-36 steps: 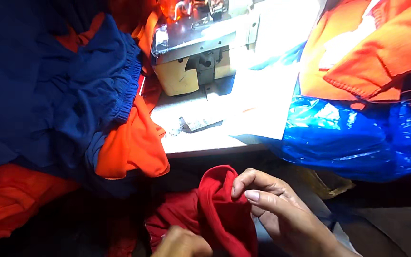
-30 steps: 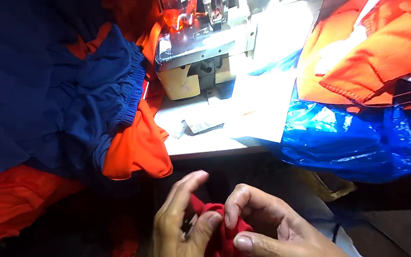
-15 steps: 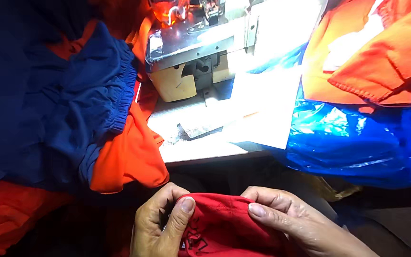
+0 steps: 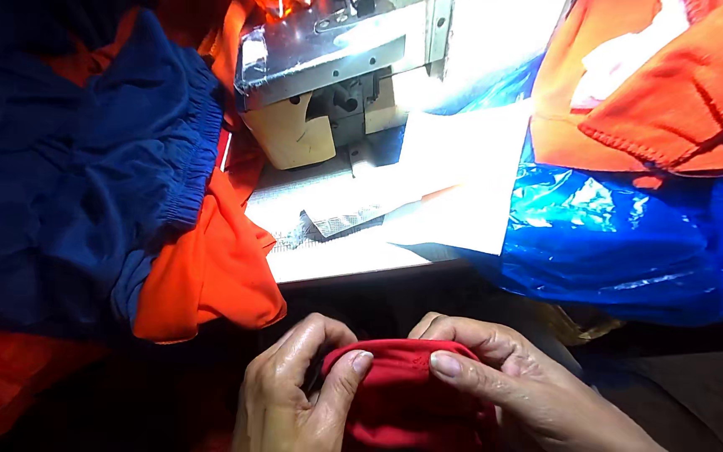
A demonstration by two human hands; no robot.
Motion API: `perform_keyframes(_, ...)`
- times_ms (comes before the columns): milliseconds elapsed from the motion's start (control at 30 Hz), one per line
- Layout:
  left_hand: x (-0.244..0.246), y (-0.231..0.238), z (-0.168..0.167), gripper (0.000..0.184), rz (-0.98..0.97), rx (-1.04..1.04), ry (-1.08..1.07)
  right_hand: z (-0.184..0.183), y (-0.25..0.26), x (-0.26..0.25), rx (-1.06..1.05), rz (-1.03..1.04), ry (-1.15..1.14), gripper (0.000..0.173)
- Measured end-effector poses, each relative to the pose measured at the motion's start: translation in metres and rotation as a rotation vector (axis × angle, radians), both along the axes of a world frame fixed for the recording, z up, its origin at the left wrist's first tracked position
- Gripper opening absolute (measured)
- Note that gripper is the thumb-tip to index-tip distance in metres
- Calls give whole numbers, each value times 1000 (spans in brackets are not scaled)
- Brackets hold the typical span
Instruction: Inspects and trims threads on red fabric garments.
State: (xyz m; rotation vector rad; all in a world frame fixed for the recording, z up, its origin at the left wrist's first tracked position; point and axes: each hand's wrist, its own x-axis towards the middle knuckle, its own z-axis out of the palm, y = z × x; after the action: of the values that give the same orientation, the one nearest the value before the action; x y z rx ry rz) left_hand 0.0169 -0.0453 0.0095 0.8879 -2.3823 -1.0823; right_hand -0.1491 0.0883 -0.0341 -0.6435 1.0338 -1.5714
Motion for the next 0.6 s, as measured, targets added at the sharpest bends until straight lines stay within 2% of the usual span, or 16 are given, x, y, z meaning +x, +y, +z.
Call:
perform_keyframes(67,2,0,-2,31,44,-282,-158,3,1,0,24,-13,-47,19)
perform_keyframes(133,4,1,2,41,36,-367,-212,6,0,1,50,-20,-81,23)
perform_keyframes(300,4,22,29,32,-9,-258,-83,9,-1,4,87,-45,-147,28)
perform_keyframes(400,0,36,36,32,-81,-228,-40,13,-1,3,106,-42,-168,27)
perform_keyframes(600,-5,47,31,34,-112,-282,-97,10,2,5,18,-87,0,28)
